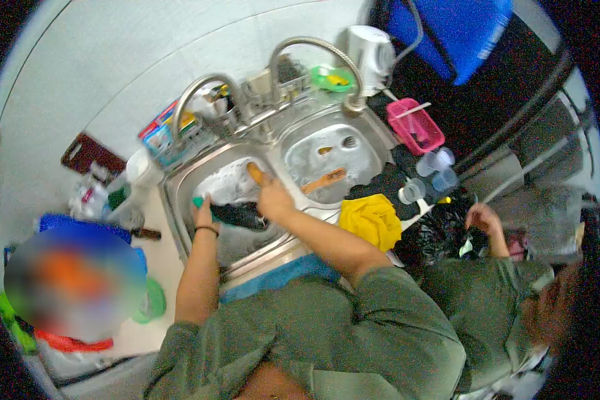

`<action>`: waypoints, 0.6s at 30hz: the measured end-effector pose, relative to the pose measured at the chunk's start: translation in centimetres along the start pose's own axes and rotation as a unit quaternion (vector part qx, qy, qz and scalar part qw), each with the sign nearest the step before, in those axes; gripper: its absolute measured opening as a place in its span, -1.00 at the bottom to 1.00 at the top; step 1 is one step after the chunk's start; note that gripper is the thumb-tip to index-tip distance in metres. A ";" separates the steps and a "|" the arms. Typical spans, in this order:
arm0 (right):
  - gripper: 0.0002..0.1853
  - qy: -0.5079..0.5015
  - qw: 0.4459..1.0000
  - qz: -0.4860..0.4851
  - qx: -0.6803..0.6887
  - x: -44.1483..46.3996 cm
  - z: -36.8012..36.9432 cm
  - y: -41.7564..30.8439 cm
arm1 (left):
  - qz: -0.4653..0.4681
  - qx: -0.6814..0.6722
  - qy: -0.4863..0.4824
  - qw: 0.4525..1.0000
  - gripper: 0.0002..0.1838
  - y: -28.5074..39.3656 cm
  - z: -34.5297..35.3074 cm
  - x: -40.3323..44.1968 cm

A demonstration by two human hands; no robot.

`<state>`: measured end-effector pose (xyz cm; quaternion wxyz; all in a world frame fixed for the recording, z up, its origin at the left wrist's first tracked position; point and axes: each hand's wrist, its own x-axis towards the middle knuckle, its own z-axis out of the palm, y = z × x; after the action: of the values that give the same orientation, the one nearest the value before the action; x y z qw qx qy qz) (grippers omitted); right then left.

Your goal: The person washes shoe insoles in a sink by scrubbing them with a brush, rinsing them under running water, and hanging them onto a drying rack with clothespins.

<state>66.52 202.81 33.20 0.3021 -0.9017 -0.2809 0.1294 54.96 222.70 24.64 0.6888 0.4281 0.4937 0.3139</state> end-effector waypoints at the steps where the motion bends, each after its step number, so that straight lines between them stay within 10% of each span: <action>1: -0.51 -0.026 0.998 -0.028 -0.049 0.3 1.0 -0.6 | -0.011 0.138 -0.056 0.989 -0.47 -1.3 -0.8 0.7; 4: -0.42 -0.079 0.953 -0.113 -0.271 0.0 4.2 -2.3 | 0.042 0.360 -0.158 0.919 -0.37 -4.7 -1.0 -0.7; 5: -0.28 -0.277 0.948 -0.089 -0.133 0.9 5.0 -1.4 | 0.039 0.603 -0.171 0.778 -0.42 -8.9 -2.7 4.0; 6: -0.20 -0.272 0.917 -0.186 -0.225 -0.6 4.6 -1.5 | 0.049 0.795 -0.195 0.572 -0.37 -11.1 -3.4 6.5; 7: -0.26 -0.293 0.906 -0.166 -0.257 -0.6 5.3 -1.0 | 0.051 0.805 -0.234 0.542 -0.42 -12.8 -4.2 8.8; 12: -0.47 -0.331 0.922 -0.096 -0.179 -0.8 5.2 0.0 | 0.025 0.448 -0.149 0.881 -0.46 -4.5 -0.4 0.2; 16: -0.55 -0.174 0.971 0.094 0.138 2.4 8.4 1.3 | 0.014 0.169 -0.093 0.981 -0.43 3.1 4.2 -4.0; 18: -0.56 -0.011 0.892 0.263 0.367 1.5 4.9 -0.3 | -0.008 0.070 -0.068 0.995 -0.35 5.0 5.1 -4.7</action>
<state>65.60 206.17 29.38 0.5633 -0.7661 0.0308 0.3080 58.23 219.45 31.78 0.6917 0.4914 0.4698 0.2436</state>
